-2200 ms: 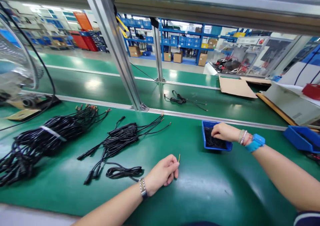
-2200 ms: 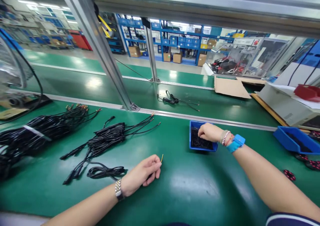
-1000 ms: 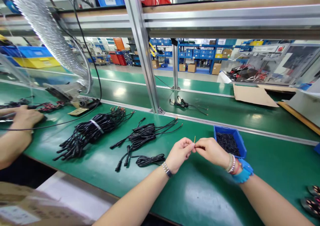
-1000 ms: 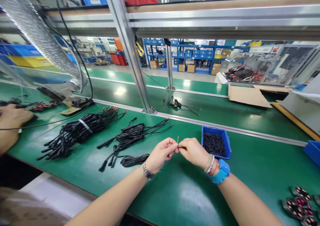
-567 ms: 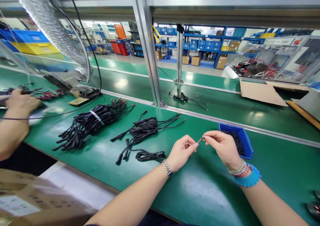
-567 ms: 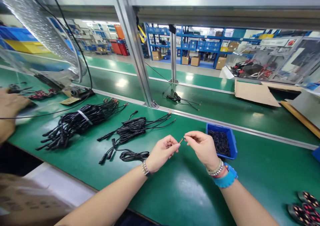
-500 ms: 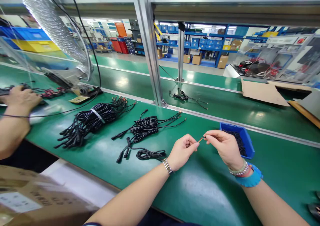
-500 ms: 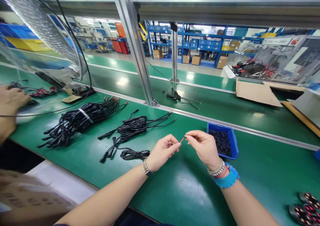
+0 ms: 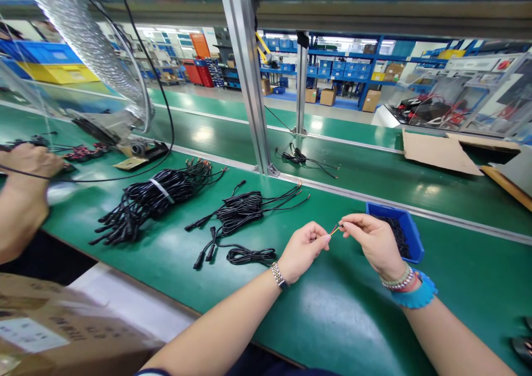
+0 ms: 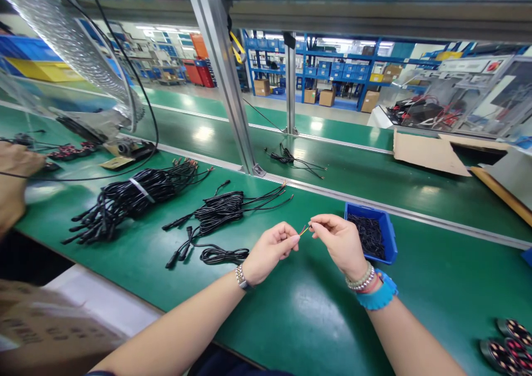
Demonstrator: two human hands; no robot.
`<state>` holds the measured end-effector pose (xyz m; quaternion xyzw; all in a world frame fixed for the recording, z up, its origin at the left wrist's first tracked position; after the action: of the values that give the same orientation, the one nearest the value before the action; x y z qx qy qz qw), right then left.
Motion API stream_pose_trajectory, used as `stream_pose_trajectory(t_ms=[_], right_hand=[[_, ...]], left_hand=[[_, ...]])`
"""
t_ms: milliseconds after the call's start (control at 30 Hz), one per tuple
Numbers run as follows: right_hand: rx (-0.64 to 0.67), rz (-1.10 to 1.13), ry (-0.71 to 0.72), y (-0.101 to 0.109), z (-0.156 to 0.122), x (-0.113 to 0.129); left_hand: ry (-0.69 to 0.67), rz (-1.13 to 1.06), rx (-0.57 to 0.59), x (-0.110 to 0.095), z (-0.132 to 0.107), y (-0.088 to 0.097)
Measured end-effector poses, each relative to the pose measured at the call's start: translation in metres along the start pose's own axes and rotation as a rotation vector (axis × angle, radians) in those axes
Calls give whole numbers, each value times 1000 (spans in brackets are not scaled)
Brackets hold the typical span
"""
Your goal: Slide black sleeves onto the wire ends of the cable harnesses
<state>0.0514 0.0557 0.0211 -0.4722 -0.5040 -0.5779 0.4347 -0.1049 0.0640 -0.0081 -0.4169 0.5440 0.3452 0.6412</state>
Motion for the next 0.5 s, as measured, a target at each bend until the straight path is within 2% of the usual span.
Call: stream_pose_trajectory(t_ms=[133, 300, 400, 500], right_hand=[[29, 46, -12, -1, 0, -1], [72, 104, -41, -12, -4, -6], [100, 130, -67, -16, -4, -11], [48, 49, -62, -12, -2, -10]], left_hand=[[2, -94, 13, 0, 1, 0], [4, -170, 24, 2, 1, -1], [16, -138, 10, 4, 2, 0], [-9, -74, -29, 4, 2, 1]])
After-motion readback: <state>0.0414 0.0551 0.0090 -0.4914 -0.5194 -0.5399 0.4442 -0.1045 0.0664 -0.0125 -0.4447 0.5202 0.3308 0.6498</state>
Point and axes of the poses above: each hand's wrist, its own z-axis towards the middle knuckle, its own y-axis out of the back of the hand, x = y × z, the point moved 2 cm from there along z, towards the middle knuckle, and after that the axes turned 8 degrees about -y, right-handed, at the moved point
